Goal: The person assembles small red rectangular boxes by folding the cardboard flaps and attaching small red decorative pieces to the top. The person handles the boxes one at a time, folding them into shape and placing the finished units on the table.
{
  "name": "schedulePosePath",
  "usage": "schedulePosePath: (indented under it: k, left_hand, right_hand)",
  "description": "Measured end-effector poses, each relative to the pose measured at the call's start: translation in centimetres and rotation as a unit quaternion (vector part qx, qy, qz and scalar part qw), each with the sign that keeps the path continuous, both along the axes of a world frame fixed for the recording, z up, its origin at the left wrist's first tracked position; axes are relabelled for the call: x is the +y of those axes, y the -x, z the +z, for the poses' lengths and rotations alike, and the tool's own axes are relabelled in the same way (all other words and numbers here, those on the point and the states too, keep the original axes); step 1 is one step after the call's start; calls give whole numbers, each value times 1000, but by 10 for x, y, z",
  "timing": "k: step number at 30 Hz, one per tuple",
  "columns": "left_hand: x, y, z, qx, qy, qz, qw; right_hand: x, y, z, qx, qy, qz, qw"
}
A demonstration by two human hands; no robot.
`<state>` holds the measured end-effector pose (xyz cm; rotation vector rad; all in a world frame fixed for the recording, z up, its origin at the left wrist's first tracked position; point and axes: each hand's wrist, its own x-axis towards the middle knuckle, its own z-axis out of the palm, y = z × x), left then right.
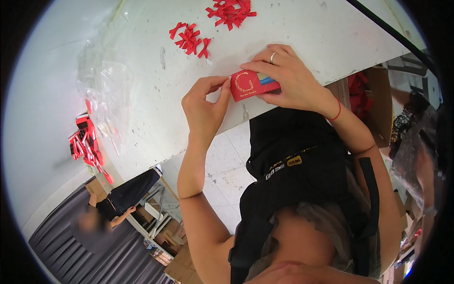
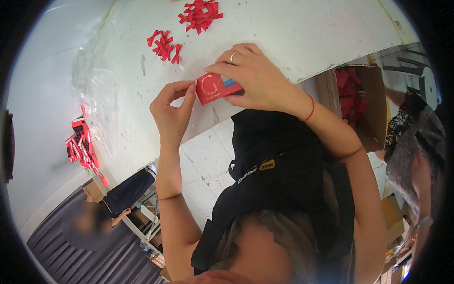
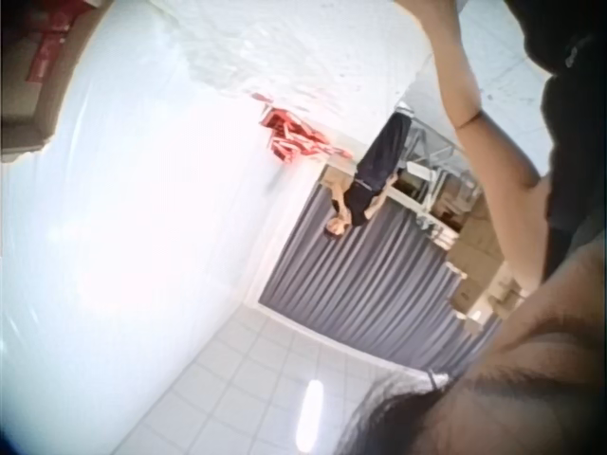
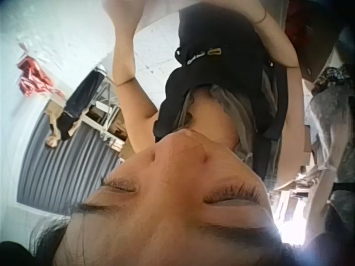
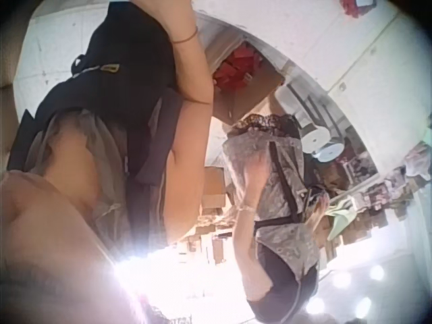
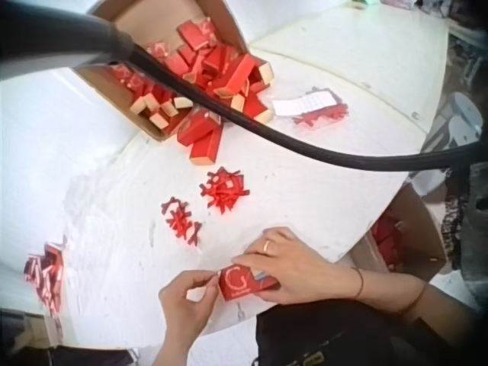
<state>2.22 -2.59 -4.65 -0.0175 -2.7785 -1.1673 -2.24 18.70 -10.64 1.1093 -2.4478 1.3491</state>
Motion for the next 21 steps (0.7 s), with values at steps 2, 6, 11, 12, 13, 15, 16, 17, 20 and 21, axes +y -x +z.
schedulePosePath:
  k: [2,6,11,12,13,15,16,17,20,21]
  left_hand:
    - [0,2,1,31,38,-32,998]
    - [6,2,7,52,168,-47,983]
    - [13,5,11,114,318,-86,937]
    - [15,5,11,109,320,-84,937]
    - [17,5,12,104,323,-83,937]
    - [17,5,12,99,322,-81,938]
    - [16,6,12,99,319,-80,939]
    - [16,6,11,99,316,-79,940]
    - [12,3,5,102,263,-52,958]
    - [6,-1,1,84,183,-25,979]
  right_hand:
    - [2,-2,2,15,-13,-6,1000]
    - [1,-1,2,28,-12,-11,999]
    - [0,-1,2,28,-11,-12,999]
    - [0,0,2,26,-14,-14,999]
    - [0,0,3,24,-15,-13,1000]
    - [0,0,3,20,-17,-13,1000]
    - [1,0,3,19,-17,-13,1000]
    - [0,0,4,17,-16,-13,1000]
    - [-1,0,5,15,-16,-6,1000]
    - [-2,0,5,15,-16,-2,1000]
